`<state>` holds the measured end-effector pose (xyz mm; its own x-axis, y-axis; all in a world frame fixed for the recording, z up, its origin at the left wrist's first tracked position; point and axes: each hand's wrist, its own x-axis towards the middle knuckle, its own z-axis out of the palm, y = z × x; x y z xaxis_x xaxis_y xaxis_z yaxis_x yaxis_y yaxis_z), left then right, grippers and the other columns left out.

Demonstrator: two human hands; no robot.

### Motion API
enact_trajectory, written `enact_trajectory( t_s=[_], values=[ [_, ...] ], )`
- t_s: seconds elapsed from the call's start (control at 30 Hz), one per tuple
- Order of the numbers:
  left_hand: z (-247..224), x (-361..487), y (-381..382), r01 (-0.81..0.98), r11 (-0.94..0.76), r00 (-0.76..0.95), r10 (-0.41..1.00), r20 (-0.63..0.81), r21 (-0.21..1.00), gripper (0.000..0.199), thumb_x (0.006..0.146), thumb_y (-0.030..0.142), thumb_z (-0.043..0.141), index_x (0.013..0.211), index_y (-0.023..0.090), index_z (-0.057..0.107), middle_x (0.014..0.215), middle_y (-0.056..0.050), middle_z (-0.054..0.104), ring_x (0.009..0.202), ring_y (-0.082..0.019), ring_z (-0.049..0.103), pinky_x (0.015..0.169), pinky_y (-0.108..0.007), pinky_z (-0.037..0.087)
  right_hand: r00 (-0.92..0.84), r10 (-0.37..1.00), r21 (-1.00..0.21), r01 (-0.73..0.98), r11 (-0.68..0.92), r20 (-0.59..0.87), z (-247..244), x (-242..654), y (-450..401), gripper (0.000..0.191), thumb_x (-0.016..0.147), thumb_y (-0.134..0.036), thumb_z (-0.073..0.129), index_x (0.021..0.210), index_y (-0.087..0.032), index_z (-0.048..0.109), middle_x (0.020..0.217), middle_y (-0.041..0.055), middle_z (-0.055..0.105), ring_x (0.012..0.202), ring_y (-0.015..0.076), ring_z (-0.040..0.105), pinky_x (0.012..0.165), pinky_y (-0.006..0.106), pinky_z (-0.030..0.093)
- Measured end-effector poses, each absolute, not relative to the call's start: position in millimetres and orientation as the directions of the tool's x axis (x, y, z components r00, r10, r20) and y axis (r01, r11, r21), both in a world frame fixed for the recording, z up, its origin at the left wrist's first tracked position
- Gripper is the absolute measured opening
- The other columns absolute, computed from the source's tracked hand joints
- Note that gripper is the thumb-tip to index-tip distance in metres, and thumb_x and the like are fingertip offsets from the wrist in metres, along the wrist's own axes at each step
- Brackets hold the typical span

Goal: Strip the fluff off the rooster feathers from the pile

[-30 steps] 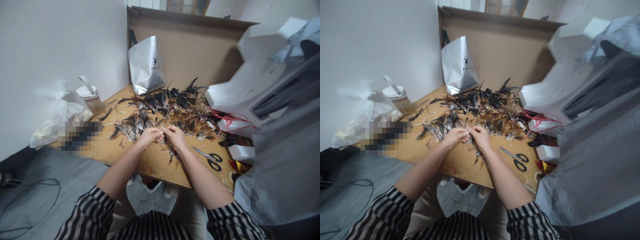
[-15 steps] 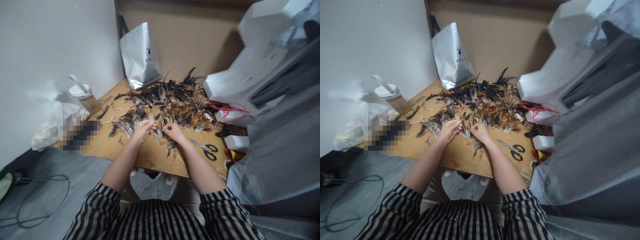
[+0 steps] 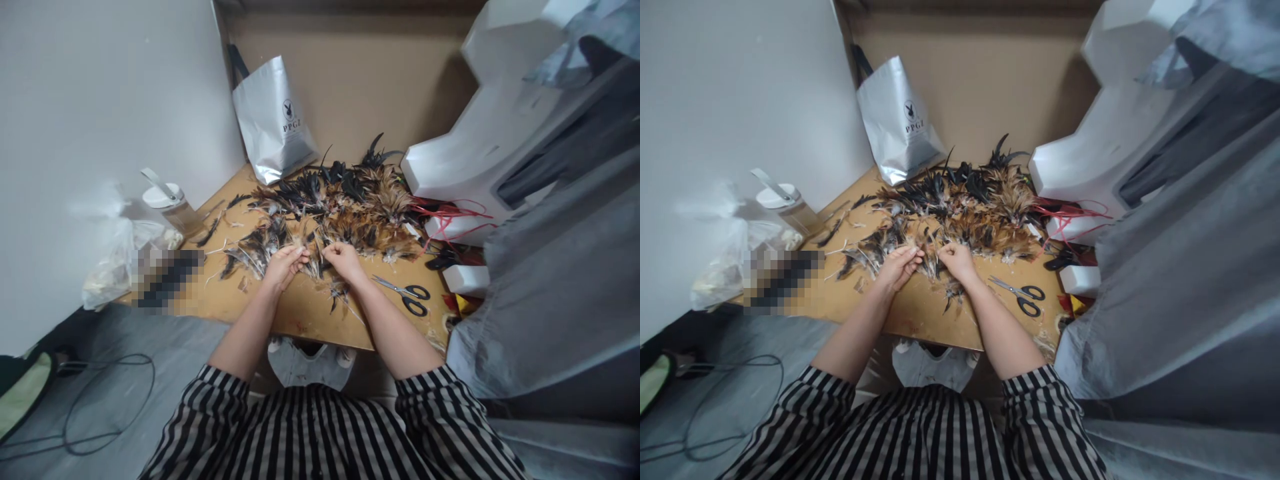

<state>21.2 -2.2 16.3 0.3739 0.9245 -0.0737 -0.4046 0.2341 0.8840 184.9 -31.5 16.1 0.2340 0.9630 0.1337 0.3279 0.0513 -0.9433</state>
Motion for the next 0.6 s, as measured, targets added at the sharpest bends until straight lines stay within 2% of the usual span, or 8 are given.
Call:
enact_trajectory(
  t_s=[0.1, 0.27, 0.5, 0.6],
  values=[
    [15, 24, -8, -0.405, 0.253, 0.39, 0.917, -0.084, 0.879, 0.021, 0.065, 0.023, 0.066, 0.081, 0.01, 0.063, 0.086, -0.008, 0.066, 0.061, -0.006, 0.059, 0.049, -0.012, 0.042, 0.312, 0.936, -0.975, 0.193, 0.106, 0.164, 19, 182, -32, 0.023, 0.064, -0.037, 0.055, 0.063, -0.015, 0.057, 0.054, -0.0019, 0.052, 0.048, 0.0088, 0.041, 0.049, 0.021, 0.034],
    [11, 31, -19, -0.355, 0.324, 0.461, 0.877, -0.138, 0.877, 0.02, 0.066, 0.022, 0.066, 0.081, 0.009, 0.063, 0.095, -0.011, 0.065, 0.064, -0.007, 0.06, 0.05, -0.013, 0.043, 0.365, 0.894, -0.962, 0.174, 0.21, 0.261, 26, 172, -38, 0.021, 0.067, -0.037, 0.053, 0.064, -0.016, 0.055, 0.057, -0.002, 0.051, 0.051, 0.009, 0.042, 0.052, 0.021, 0.035],
    [6, 35, -18, -0.438, 0.378, 0.517, 0.848, -0.115, 0.816, 0.017, 0.064, 0.018, 0.068, 0.078, 0.009, 0.062, 0.072, -0.004, 0.064, 0.056, -0.003, 0.056, 0.049, -0.01, 0.042, 0.301, 0.929, -0.976, 0.032, 0.214, 0.214, 24, 156, -42, 0.02, 0.065, -0.037, 0.057, 0.066, -0.017, 0.054, 0.058, -0.002, 0.053, 0.051, 0.0097, 0.048, 0.051, 0.022, 0.038],
    [6, 30, -16, -0.474, 0.408, 0.53, 0.84, -0.117, 0.78, 0.012, 0.066, 0.016, 0.066, 0.073, 0.009, 0.061, 0.068, -0.002, 0.061, 0.054, -0.001, 0.053, 0.051, -0.009, 0.042, 0.232, 0.963, -0.984, -0.081, 0.16, 0.137, 25, 157, -42, 0.026, 0.065, -0.042, 0.059, 0.065, -0.017, 0.054, 0.05, -0.0048, 0.048, 0.043, 0.0066, 0.039, 0.044, 0.019, 0.031]
  ],
)
